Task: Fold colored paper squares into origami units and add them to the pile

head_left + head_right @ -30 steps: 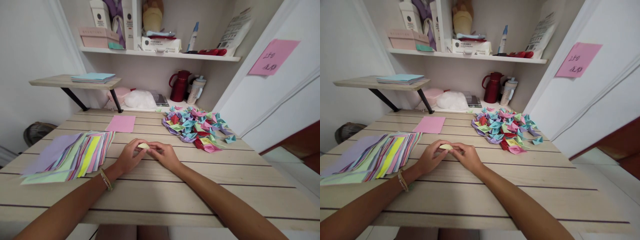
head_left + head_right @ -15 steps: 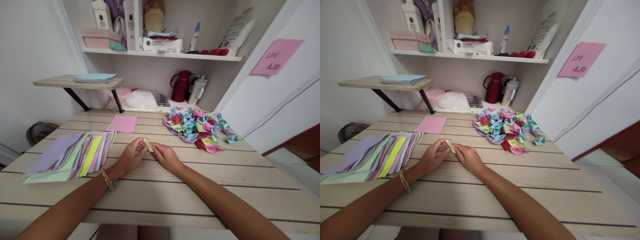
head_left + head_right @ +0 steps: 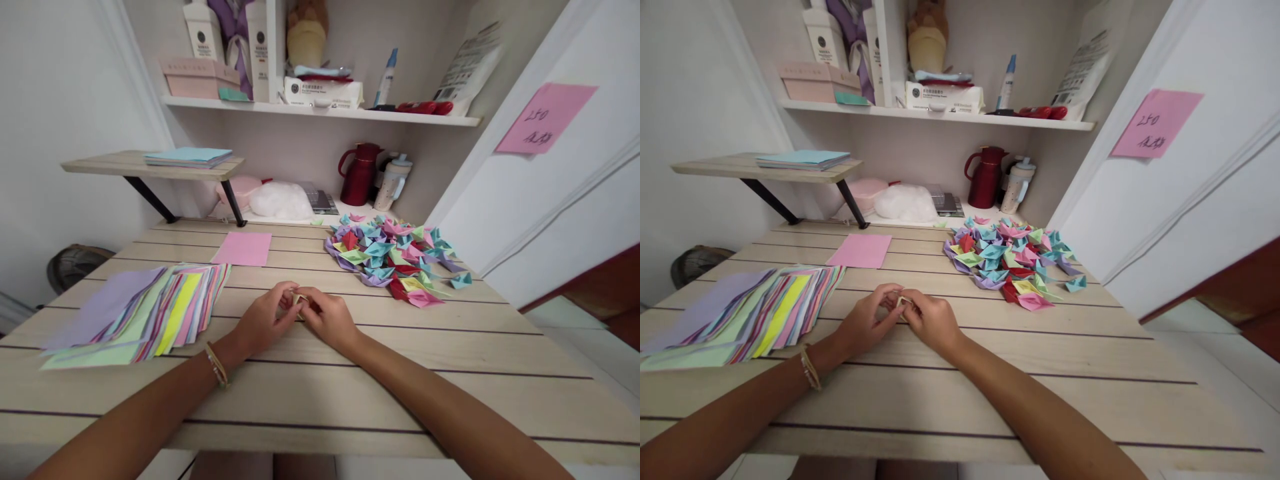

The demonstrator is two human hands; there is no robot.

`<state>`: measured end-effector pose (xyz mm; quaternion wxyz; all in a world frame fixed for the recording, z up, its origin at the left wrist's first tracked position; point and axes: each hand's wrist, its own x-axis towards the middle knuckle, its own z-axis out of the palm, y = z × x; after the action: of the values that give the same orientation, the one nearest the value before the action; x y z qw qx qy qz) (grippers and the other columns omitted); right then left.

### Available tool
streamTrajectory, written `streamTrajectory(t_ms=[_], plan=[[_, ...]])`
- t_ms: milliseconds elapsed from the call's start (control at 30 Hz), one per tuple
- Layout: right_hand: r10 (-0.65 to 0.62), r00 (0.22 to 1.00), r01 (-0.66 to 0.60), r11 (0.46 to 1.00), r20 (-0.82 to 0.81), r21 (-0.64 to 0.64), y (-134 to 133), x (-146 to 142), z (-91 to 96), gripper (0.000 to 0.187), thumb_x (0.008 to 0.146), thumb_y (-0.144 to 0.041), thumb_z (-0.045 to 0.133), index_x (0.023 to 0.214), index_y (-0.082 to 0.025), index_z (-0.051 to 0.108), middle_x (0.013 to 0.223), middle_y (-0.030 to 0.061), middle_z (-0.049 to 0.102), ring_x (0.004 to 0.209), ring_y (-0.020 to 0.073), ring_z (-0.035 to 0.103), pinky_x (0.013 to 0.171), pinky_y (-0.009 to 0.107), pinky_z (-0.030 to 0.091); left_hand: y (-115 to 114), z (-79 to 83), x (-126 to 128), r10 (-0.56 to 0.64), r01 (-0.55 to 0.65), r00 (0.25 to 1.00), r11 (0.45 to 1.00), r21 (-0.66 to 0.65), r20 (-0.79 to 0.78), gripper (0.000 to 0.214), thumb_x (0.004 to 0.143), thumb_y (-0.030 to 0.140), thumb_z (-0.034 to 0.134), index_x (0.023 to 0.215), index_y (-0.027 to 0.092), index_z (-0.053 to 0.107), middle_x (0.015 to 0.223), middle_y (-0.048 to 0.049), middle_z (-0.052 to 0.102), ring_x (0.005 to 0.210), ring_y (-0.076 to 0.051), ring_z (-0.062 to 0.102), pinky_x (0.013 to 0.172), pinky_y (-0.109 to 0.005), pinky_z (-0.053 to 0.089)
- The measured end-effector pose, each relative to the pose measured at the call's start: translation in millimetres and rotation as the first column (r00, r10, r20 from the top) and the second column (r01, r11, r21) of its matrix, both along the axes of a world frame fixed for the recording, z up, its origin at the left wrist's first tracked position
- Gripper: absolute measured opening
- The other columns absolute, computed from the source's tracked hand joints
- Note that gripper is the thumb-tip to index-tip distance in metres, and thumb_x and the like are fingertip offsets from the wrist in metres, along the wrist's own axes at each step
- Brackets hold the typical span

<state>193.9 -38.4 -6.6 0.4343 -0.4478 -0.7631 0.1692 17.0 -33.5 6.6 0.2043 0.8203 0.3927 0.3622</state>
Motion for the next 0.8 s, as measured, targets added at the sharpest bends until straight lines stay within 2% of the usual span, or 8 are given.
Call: streamTrajectory(t_ms=[133,200,333,433,533,600,700,800], plan=[[0.117,0.918,-0.198,0.963,-0.379,-0.182,0,-1,2.5,0.028,0.083,-0.023,0.05,0.104,-0.018,0.068,0.075,0.0037,0.07,0.061,0.0135,0.063,0.058,0.023,0.05,3,-2.1,-3,-0.029,0.026,0.994,0.999,0.028,0.107,0.028,0.088,0.022,0.048,0.116,0.017,0.046,0.101,-0.0077,0.066,0.09,-0.016,0.065,0.081,-0.03,0.052],[0.148,0.867,-0.28,0.934,-0.476,-0.22,1,1,4.5,0.028,0.083,-0.027,0.054,0.104,-0.016,0.069,0.077,0.0048,0.071,0.065,0.0144,0.064,0.061,0.025,0.052,5,-0.3,-6,-0.049,0.044,0.989,0.998,0.042,0.138,0.024,0.087,0.022,0.05,0.111,0.018,0.052,0.102,-0.0074,0.066,0.091,-0.016,0.065,0.082,-0.028,0.052],[0.14,0.866,-0.291,0.922,-0.48,-0.257,2,5,7.0,0.031,0.082,-0.036,0.058,0.104,-0.017,0.07,0.076,0.0047,0.071,0.069,0.0158,0.065,0.064,0.027,0.053,6,5.2,-9,-0.042,0.039,0.988,0.999,0.02,0.151,0.022,0.084,0.029,0.059,0.103,0.018,0.06,0.097,-0.0062,0.068,0.088,-0.016,0.066,0.081,-0.027,0.053],[0.102,0.868,-0.271,0.917,-0.486,-0.292,3,3,6.8,0.031,0.079,-0.039,0.064,0.101,-0.017,0.069,0.071,0.0035,0.07,0.065,0.0152,0.065,0.059,0.025,0.052,8,4.6,-8,-0.024,0.039,0.975,0.997,-0.068,0.221,0.023,0.084,0.032,0.059,0.102,0.019,0.062,0.096,-0.006,0.07,0.087,-0.017,0.067,0.08,-0.028,0.054],[0.102,0.85,-0.283,0.915,-0.517,-0.286,3,0,6.6,0.033,0.077,-0.035,0.067,0.105,-0.018,0.062,0.078,0.0039,0.071,0.066,0.0149,0.067,0.059,0.024,0.053,11,0.1,-6,0.046,0.023,0.94,0.98,-0.197,0.338,0.03,0.083,0.035,0.062,0.108,0.018,0.059,0.092,-0.0051,0.072,0.083,-0.017,0.068,0.074,-0.027,0.056],[0.108,0.861,-0.271,0.925,-0.497,-0.268,2,-1,7.3,0.031,0.078,-0.034,0.066,0.104,-0.018,0.062,0.085,0.005,0.073,0.073,0.0158,0.068,0.064,0.025,0.055,12,-1.5,-6,0.066,0.015,0.933,0.975,-0.222,0.353,0.029,0.08,0.036,0.064,0.103,0.017,0.063,0.088,-0.0047,0.073,0.079,-0.018,0.069,0.071,-0.028,0.056],[0.096,0.916,-0.192,0.958,-0.39,-0.213,2,1,9.4,0.022,0.079,-0.034,0.064,0.095,-0.019,0.068,0.091,0.0065,0.073,0.082,0.0178,0.069,0.068,0.026,0.056,12,1.3,-6,0.043,-0.016,0.962,0.994,-0.104,0.268,0.017,0.08,0.036,0.065,0.083,0.019,0.071,0.081,-0.0037,0.073,0.074,-0.017,0.068,0.07,-0.027,0.054],[0.076,0.945,-0.132,0.979,-0.319,-0.157,3,3,10.8,0.018,0.078,-0.034,0.066,0.087,-0.02,0.073,0.089,0.0073,0.073,0.083,0.0189,0.068,0.066,0.026,0.055,9,6.5,-7,0.021,-0.025,0.984,1.0,0.019,0.179,0.012,0.08,0.033,0.066,0.08,0.022,0.072,0.077,-0.0022,0.073,0.071,-0.016,0.067,0.068,-0.027,0.052]])
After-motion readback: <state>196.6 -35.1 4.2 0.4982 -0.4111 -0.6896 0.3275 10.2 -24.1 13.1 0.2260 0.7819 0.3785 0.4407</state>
